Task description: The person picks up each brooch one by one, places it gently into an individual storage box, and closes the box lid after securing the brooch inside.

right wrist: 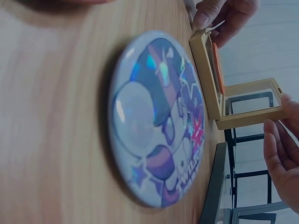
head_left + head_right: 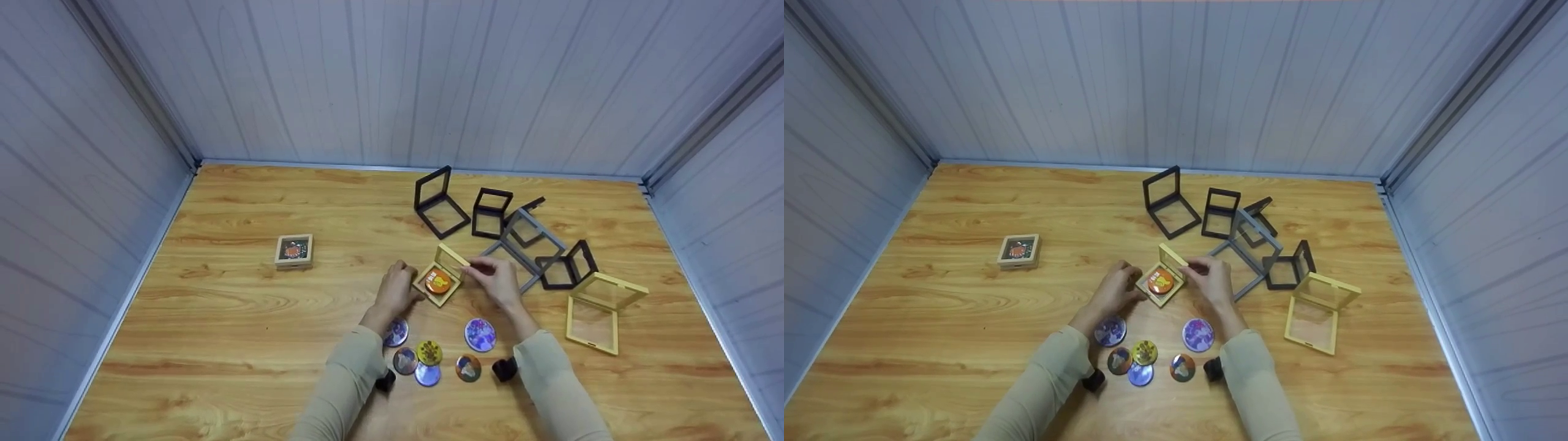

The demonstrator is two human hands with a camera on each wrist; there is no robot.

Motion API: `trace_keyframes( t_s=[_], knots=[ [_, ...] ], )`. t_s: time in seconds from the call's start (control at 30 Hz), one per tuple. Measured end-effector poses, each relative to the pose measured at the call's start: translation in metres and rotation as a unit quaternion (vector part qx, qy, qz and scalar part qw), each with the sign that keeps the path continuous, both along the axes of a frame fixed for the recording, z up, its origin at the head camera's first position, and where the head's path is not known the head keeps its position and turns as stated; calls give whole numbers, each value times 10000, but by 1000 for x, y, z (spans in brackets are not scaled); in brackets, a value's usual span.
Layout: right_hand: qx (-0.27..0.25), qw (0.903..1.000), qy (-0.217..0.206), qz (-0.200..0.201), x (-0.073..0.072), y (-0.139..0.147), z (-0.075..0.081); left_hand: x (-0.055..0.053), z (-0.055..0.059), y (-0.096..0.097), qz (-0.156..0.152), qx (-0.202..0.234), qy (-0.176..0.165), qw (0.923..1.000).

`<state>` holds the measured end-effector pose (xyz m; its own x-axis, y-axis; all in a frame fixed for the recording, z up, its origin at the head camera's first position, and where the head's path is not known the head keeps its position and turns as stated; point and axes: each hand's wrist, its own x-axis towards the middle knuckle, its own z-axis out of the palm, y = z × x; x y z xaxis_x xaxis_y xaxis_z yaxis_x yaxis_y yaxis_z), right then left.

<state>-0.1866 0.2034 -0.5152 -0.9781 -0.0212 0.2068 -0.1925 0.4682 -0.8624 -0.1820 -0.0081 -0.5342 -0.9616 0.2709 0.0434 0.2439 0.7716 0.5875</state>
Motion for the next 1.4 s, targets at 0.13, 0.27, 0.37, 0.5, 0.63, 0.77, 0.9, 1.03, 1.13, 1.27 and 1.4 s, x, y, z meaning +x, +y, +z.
trace_keyframes(
  t_s=[0.13,0.27,0.37,0.5,0.63,0.77,0.9,1.03,1.13,1.27,1.4],
  knots=[
    [-15,10000,-75,29,1,-1,1,-1,-1,-1,-4,72,29,10000],
    [-65,9998,-173,75,2,-2,2,-3,0,-2,-90,100,104,9999],
    [-152,9995,-251,151,3,-3,2,-3,1,-3,-163,120,196,9996],
    [-109,9993,-193,306,7,-8,3,-4,1,-3,-197,168,212,9994],
    [49,9986,-110,511,11,-13,3,-4,0,-3,-201,137,174,9996],
    [211,9970,-88,739,14,-18,1,-4,0,-3,-215,127,197,9995],
    [381,9951,-57,912,17,-23,-1,-4,-1,-4,-210,155,186,9995],
    [592,9923,138,1076,19,-27,-6,-3,-1,-3,-180,149,155,9996],
    [904,9888,260,1162,20,-29,-8,-3,-2,-3,-149,102,122,9998],
    [1447,9801,287,1326,21,-31,-9,-2,-2,-3,-141,71,154,9998],
    [1733,9726,172,1543,21,-34,-7,-3,-1,-2,-153,77,215,9996]
  ],
)
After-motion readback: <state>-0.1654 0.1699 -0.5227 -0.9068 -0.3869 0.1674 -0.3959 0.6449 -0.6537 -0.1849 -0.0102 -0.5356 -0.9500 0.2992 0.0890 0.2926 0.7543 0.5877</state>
